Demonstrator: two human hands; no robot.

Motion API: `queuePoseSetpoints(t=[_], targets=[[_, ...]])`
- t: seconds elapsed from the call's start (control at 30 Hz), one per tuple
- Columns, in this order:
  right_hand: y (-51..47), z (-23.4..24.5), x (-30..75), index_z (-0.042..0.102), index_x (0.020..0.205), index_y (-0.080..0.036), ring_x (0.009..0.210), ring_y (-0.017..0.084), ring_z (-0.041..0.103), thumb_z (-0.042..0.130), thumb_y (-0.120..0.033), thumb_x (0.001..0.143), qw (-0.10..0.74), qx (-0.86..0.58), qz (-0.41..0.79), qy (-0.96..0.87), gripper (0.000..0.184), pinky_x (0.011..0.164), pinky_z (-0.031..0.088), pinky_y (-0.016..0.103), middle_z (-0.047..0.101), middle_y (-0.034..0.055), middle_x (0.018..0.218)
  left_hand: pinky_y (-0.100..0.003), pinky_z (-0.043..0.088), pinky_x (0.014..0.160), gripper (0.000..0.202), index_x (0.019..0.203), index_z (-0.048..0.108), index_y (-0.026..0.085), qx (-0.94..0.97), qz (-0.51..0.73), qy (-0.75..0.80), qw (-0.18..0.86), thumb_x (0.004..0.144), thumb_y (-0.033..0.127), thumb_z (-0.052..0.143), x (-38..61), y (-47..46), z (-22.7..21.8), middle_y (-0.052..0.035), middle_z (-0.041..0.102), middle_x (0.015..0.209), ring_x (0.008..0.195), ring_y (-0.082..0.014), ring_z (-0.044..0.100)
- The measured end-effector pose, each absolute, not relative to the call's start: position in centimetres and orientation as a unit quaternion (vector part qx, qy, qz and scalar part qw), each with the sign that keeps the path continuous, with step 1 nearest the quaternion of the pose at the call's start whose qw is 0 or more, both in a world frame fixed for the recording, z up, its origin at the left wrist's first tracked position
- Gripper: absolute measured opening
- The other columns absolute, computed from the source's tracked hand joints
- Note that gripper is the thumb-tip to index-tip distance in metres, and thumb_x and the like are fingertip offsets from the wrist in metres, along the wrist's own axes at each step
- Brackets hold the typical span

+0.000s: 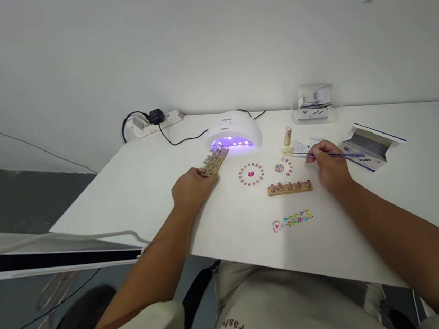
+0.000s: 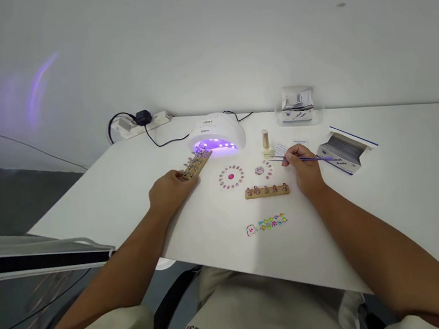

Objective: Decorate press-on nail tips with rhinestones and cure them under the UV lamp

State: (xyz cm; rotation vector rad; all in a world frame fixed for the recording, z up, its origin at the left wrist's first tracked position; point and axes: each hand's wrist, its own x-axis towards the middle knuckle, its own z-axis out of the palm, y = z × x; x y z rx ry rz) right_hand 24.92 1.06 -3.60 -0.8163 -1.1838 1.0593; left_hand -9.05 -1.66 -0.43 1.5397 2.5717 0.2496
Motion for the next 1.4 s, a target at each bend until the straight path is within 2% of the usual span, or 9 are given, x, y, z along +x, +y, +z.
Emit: queuePoseSetpoints(t=[0.4,0.53,0.77,0.93,1.03,1.1,1.17,1.27,1.4], targets=[[-0.3,-1.4,24.7,0.058,0.071,-0.021,0.061,0.012,0.054,0.059,-0.024,0.078,0.653,-0.316,0.393,-0.565,0.007,0.065,0.044,0.031,0.057,-0.0041,0.062,-0.029,0.042,0.058,0.048,0.094,0.058,0.020,0.543,-0.016,0.832,0.113,0.070,0.060,0.053,-10.1,-12.0,0.1,-0.0034,0.067,0.079,0.074,-0.0237,0.063],[-1.4,-0.2,24.4,0.059,0.070,-0.022,0.063,0.014,0.054,0.062,-0.025,0.077,0.641,-0.304,0.366,-0.602,0.008,0.063,0.042,0.032,0.058,-0.0034,0.063,-0.026,0.042,0.058,0.041,0.093,0.058,0.020,0.633,0.029,0.770,0.071,0.072,0.055,0.054,-10.8,-14.6,-0.9,-0.0003,0.065,0.076,0.068,-0.0181,0.062],[-2.6,2.7,24.4,0.063,0.074,-0.023,0.058,0.014,0.052,0.061,-0.025,0.083,0.660,-0.202,0.292,-0.662,0.009,0.057,0.042,0.032,0.056,-0.0020,0.062,-0.025,0.044,0.060,0.033,0.093,0.060,0.018,0.796,0.076,0.598,0.049,0.069,0.041,0.059,-12.3,-15.8,-2.1,0.0009,0.062,0.069,0.061,-0.0157,0.060],[-5.3,3.2,25.2,0.066,0.082,-0.024,0.062,0.014,0.054,0.059,-0.021,0.085,0.650,-0.174,0.311,-0.671,0.008,0.062,0.047,0.034,0.056,-0.0017,0.064,-0.024,0.043,0.058,0.033,0.094,0.060,0.017,0.843,0.080,0.526,0.070,0.068,0.036,0.059,-12.7,-15.0,-2.4,0.0005,0.061,0.067,0.060,-0.0148,0.058],[-8.4,2.5,25.2,0.066,0.091,-0.022,0.070,0.019,0.063,0.055,-0.028,0.089,0.571,-0.168,0.348,-0.724,0.012,0.072,0.051,0.041,0.066,0.0022,0.069,-0.024,0.042,0.056,0.034,0.095,0.060,0.017,0.845,0.075,0.522,0.087,0.067,0.036,0.060,-13.0,-14.4,-2.3,0.0002,0.062,0.067,0.060,-0.0148,0.058],[-10.4,1.7,25.0,0.063,0.104,-0.021,0.081,0.017,0.066,0.044,-0.032,0.096,0.417,-0.152,0.342,-0.828,0.023,0.092,0.048,0.046,0.072,0.0060,0.086,-0.024,0.043,0.057,0.034,0.094,0.060,0.018,0.841,0.067,0.528,0.096,0.066,0.036,0.060,-13.2,-14.1,-2.2,-0.0004,0.062,0.068,0.061,-0.0151,0.058],[-12.0,0.8,24.5,0.059,0.111,-0.020,0.096,0.017,0.066,0.045,-0.029,0.096,0.292,-0.147,0.268,-0.906,0.023,0.100,0.044,0.042,0.072,0.0071,0.096,-0.026,0.043,0.058,0.032,0.093,0.061,0.018,0.836,0.063,0.536,0.101,0.067,0.037,0.060,-13.6,-13.8,-2.0,-0.0009,0.062,0.069,0.061,-0.0153,0.057],[-13.1,-0.4,23.7,0.061,0.099,-0.022,0.117,0.020,0.058,0.045,-0.021,0.094,0.159,-0.196,0.146,-0.956,0.016,0.108,0.039,0.044,0.069,0.0075,0.116,-0.028,0.045,0.059,0.033,0.095,0.059,0.019,0.832,0.066,0.542,0.098,0.068,0.038,0.060,-14.3,-13.4,-2.0,-0.0015,0.061,0.069,0.061,-0.0162,0.057],[-13.3,-1.4,23.2,0.060,0.088,-0.019,0.126,0.025,0.052,0.048,-0.013,0.088,0.080,-0.207,0.051,-0.974,0.013,0.110,0.037,0.047,0.061,0.0146,0.128,-0.030,0.046,0.061,0.034,0.096,0.056,0.022,0.825,0.081,0.553,0.087,0.068,0.039,0.062,-15.5,-13.4,-2.2,-0.0010,0.061,0.070,0.061,-0.0168,0.056]])
